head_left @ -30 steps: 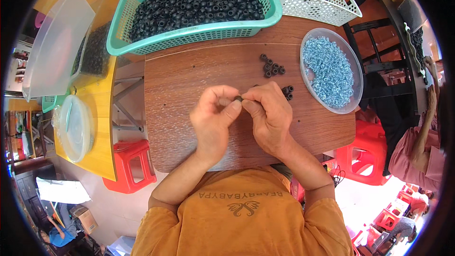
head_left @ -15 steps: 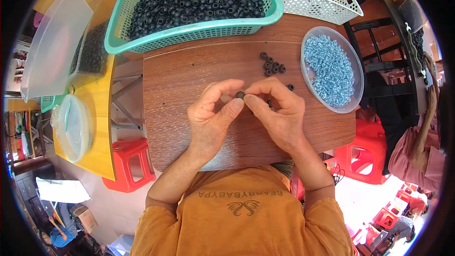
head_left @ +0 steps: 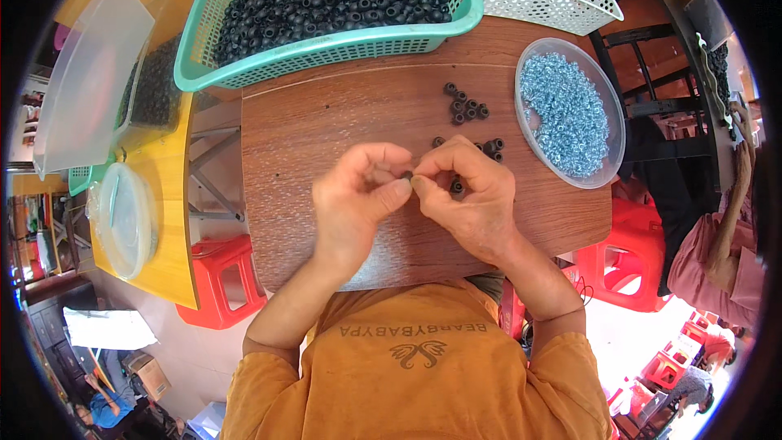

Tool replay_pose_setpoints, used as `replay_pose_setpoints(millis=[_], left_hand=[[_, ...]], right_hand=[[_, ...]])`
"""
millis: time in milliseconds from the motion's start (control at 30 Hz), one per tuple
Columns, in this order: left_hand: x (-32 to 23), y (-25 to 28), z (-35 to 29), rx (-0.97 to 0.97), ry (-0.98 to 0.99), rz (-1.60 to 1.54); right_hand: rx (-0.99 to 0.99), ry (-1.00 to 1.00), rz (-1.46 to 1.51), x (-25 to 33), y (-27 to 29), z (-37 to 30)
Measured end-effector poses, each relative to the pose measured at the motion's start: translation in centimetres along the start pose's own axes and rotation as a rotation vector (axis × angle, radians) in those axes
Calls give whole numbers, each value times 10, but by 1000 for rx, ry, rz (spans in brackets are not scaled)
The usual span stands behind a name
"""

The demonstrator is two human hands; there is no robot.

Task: The person assembles small components by picking up plastic rings and springs and inserting the springs into the rings by hand, placing the assembled pieces on the table.

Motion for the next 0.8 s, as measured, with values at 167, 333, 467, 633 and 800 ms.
replay_pose_setpoints(millis=[167,333,467,633,800], left_hand=[[-47,-22,-17,-21,-460,738],[-28,-3,-4,32,-295,172],[-20,0,-2,7,-215,78],[-18,1,-3,21,-246,137],[-22,3,-7,5,-272,216]], right_hand=[[-5,-50,179,-4,-1,0],[49,-56,293,-4,-3,1],[77,-25,189,-3,-3,1],[82,10,147,-5,-4,1],[77,-58,216,-9,-5,0]])
Point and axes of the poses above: each hand's wrist, its own z-axis towards the middle knuckle, its own y-axis out of the back of the hand, x = y × z, the point moved 9 cm from there along z, towards the middle knuckle, and after that the axes turned 13 degrees about x, right-handed, at the moved point
